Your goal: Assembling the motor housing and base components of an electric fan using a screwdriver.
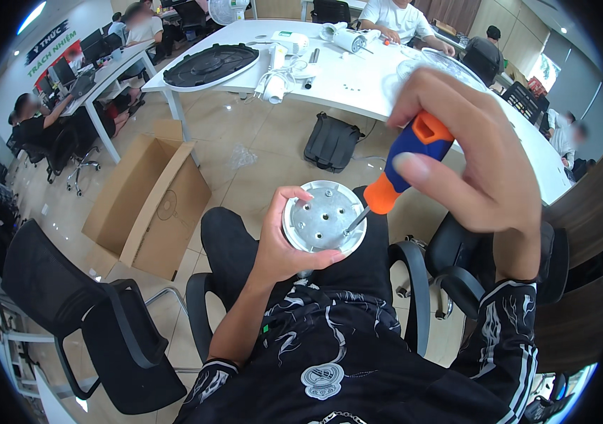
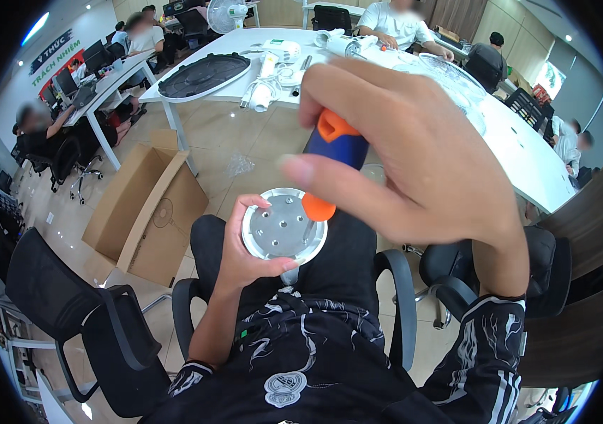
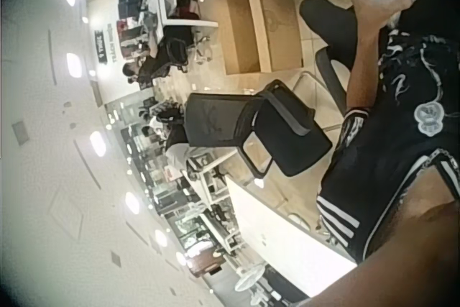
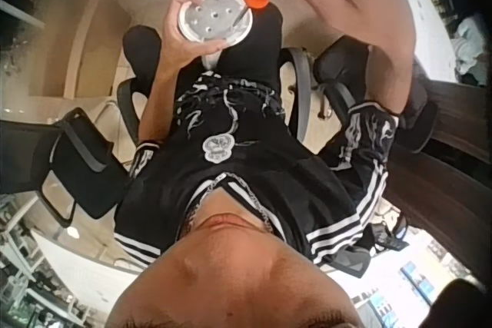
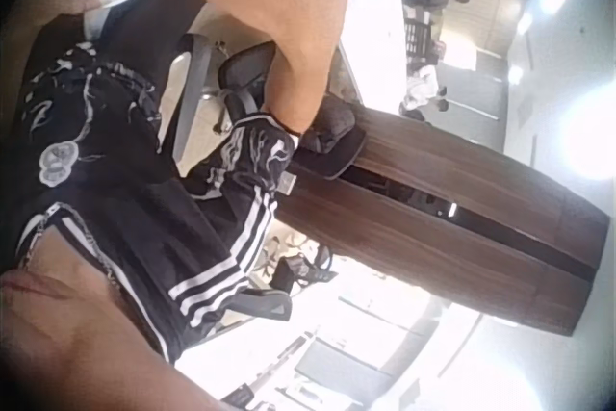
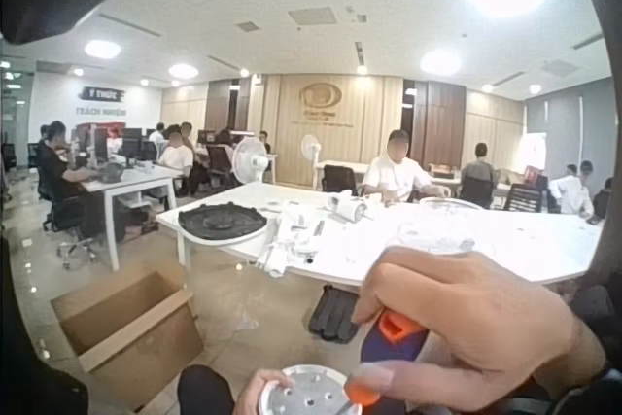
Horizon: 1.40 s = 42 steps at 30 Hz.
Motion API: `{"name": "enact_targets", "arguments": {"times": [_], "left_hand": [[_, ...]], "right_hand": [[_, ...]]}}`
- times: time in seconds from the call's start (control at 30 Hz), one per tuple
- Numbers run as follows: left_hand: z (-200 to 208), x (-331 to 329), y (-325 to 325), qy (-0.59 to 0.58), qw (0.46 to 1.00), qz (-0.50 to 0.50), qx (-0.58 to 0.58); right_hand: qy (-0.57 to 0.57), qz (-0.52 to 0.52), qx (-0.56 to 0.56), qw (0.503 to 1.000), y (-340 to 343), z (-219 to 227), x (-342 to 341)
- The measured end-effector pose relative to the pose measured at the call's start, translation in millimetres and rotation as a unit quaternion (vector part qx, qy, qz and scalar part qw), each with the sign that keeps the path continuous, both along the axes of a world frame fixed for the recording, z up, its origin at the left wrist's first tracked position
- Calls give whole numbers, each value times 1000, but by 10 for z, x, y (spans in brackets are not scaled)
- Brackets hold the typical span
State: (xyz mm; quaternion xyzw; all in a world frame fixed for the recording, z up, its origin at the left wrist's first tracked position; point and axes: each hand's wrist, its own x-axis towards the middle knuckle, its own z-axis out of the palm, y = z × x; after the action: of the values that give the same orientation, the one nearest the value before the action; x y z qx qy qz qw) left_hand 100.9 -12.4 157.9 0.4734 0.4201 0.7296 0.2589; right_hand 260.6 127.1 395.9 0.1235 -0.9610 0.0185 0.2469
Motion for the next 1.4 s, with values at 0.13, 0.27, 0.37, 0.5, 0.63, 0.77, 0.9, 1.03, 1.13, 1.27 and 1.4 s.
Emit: {"name": "enact_targets", "arguments": {"times": [0.13, 0.27, 0.37, 0.5, 0.63, 0.77, 0.9, 1.03, 1.13, 1.27, 1.4], "left_hand": [[-3, -14, 2, 2, 1000, 5, -1], [22, 35, 8, 5, 1000, -3, -5], [22, 54, -1, 9, 1000, -5, -5], [13, 28, 23, 4, 1000, -5, 3], [4, 14, 4, -8, 1000, -4, -4], [-9, 23, 12, 7, 1000, 3, -5], [-1, 4, 2, -10, 1000, 5, -4], [-7, 18, -5, 9, 1000, 8, -5], [-14, 14, -20, 15, 1000, 13, -11], [-14, -1, -3, 9, 1000, 11, -2], [-8, 30, -14, 8, 1000, 9, -1]], "right_hand": [[-38, 137, -223, 964, 16, -145, -42], [-52, -86, 13, 995, -101, -8, 20], [-16, -32, -45, 998, -41, -16, -28], [-73, 140, -133, 978, 101, -19, 30], [-91, -87, 4, 992, -85, 40, 34], [117, 70, -25, 990, 27, -153, -105], [18, 106, -190, 976, -22, -123, -15], [-77, -84, 12, 993, -51, -8, -4], [35, -8, -25, 999, 6, -77, -63], [-42, 23, -74, 996, -34, -14, 20], [-73, -67, -10, 995, -86, 44, 16]]}}
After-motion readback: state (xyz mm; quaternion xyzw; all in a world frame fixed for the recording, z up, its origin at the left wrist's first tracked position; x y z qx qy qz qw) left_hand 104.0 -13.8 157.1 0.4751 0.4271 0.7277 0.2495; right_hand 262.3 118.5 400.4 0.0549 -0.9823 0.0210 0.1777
